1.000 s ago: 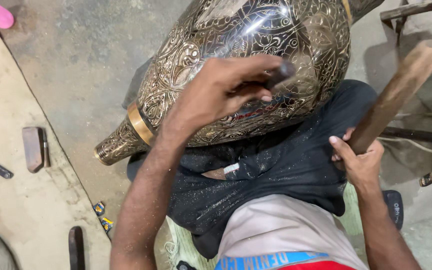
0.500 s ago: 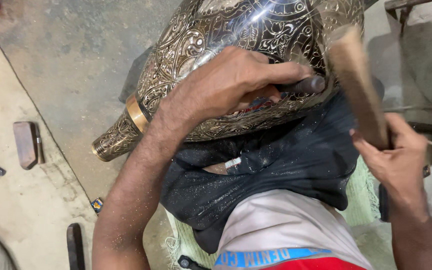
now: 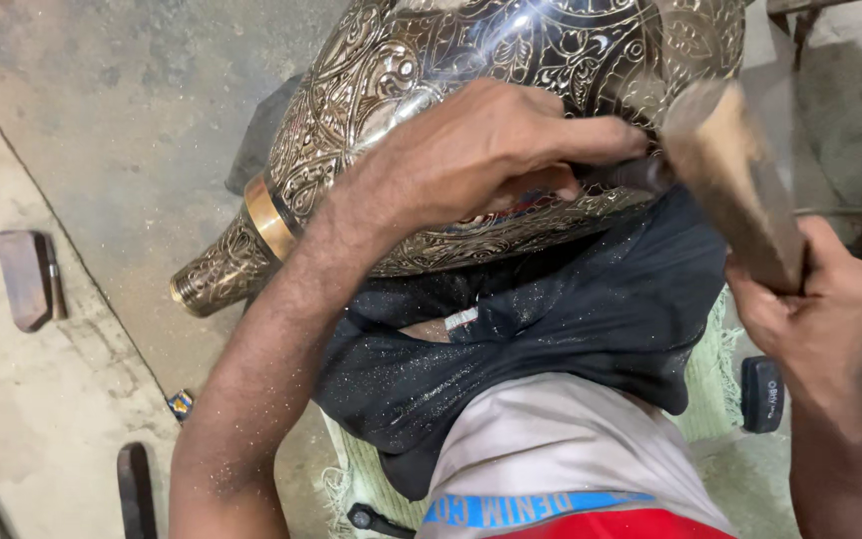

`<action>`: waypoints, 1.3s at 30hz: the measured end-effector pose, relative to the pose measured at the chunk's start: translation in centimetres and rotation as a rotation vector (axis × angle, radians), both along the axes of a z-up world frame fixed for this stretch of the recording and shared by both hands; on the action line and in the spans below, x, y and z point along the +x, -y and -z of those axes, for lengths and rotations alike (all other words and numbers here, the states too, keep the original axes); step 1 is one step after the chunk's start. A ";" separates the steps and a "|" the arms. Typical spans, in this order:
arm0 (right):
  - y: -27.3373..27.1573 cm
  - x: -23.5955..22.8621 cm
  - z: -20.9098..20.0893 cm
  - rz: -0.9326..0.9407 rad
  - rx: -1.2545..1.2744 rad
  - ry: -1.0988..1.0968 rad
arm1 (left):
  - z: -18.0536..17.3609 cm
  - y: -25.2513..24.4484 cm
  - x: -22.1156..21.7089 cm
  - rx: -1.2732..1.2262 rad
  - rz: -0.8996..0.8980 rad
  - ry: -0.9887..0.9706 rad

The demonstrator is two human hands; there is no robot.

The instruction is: The person uses a chisel and hammer to engrave intricate patterns onto a large brass vase. They hold the chisel against the vase surface and strike it repeatedly with a hammer to create detailed designs.

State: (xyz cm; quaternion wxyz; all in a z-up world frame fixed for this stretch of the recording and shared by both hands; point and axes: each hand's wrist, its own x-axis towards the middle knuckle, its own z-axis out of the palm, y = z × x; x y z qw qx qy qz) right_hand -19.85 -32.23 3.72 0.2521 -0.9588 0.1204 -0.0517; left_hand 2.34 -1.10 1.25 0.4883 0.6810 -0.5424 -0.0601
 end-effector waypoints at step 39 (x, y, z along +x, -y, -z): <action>-3.1 4.2 -0.7 -0.061 0.223 0.316 | 1.2 2.7 1.0 -0.134 0.061 0.132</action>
